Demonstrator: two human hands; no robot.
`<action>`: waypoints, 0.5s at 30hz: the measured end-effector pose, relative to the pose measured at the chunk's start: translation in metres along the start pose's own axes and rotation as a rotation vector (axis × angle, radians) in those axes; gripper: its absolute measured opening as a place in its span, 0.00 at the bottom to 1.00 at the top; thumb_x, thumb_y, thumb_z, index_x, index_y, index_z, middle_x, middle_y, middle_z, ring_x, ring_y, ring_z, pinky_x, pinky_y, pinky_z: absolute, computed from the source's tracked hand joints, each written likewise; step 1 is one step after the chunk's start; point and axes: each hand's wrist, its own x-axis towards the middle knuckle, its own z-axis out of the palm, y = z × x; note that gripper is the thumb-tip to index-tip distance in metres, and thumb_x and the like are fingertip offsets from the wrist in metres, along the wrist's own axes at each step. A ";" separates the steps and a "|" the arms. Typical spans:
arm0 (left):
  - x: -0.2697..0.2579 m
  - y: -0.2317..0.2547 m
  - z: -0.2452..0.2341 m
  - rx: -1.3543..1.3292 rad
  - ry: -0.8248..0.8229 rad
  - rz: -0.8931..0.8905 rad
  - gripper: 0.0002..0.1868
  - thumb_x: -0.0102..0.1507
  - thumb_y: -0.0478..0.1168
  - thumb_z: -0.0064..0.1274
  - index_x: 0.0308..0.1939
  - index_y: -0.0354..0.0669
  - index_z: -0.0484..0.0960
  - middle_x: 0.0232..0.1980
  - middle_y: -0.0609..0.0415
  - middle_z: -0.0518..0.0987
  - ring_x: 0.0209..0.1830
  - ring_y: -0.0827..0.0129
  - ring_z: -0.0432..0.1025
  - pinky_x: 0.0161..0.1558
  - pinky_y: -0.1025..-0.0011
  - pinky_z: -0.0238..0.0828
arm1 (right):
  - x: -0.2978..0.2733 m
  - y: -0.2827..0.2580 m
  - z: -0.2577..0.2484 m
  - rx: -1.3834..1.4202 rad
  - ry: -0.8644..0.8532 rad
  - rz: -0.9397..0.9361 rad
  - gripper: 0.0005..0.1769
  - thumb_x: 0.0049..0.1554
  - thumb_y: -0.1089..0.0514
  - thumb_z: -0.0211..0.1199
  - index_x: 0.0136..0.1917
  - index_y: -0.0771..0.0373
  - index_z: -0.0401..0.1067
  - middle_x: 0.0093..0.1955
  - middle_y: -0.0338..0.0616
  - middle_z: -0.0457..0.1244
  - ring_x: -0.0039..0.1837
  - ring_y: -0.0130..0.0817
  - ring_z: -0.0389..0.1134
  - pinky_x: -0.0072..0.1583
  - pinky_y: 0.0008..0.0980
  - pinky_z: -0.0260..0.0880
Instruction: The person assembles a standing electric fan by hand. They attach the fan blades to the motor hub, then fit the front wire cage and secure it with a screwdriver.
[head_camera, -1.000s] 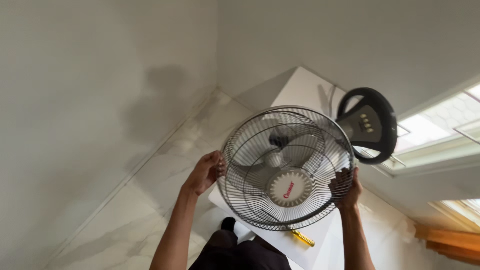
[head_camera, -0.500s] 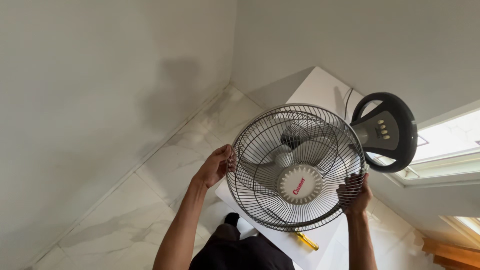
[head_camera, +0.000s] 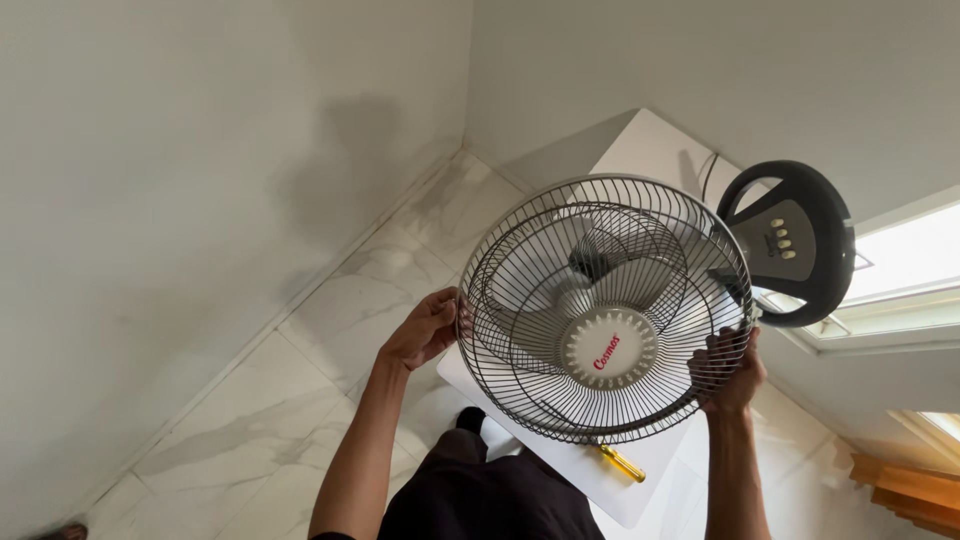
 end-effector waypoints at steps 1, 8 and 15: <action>0.000 -0.001 -0.002 0.003 0.029 0.000 0.14 0.66 0.48 0.60 0.46 0.42 0.78 0.38 0.60 0.78 0.38 0.74 0.73 0.47 0.71 0.73 | -0.001 -0.003 0.004 0.021 -0.029 -0.005 0.30 0.75 0.36 0.38 0.36 0.50 0.56 0.27 0.30 0.47 0.24 0.22 0.45 0.26 0.25 0.44; -0.002 -0.006 -0.009 -0.010 0.159 0.035 0.18 0.66 0.51 0.53 0.45 0.39 0.77 0.40 0.57 0.77 0.38 0.71 0.72 0.46 0.69 0.74 | -0.005 -0.019 0.021 0.008 0.004 -0.033 0.29 0.74 0.32 0.39 0.38 0.51 0.54 0.28 0.29 0.43 0.28 0.23 0.42 0.31 0.26 0.43; -0.008 -0.012 -0.010 -0.188 0.143 0.077 0.11 0.70 0.44 0.50 0.47 0.38 0.77 0.39 0.56 0.73 0.37 0.71 0.67 0.43 0.69 0.70 | -0.010 -0.015 0.031 -0.090 -0.010 -0.105 0.29 0.72 0.31 0.40 0.38 0.52 0.55 0.28 0.29 0.42 0.27 0.24 0.41 0.31 0.26 0.43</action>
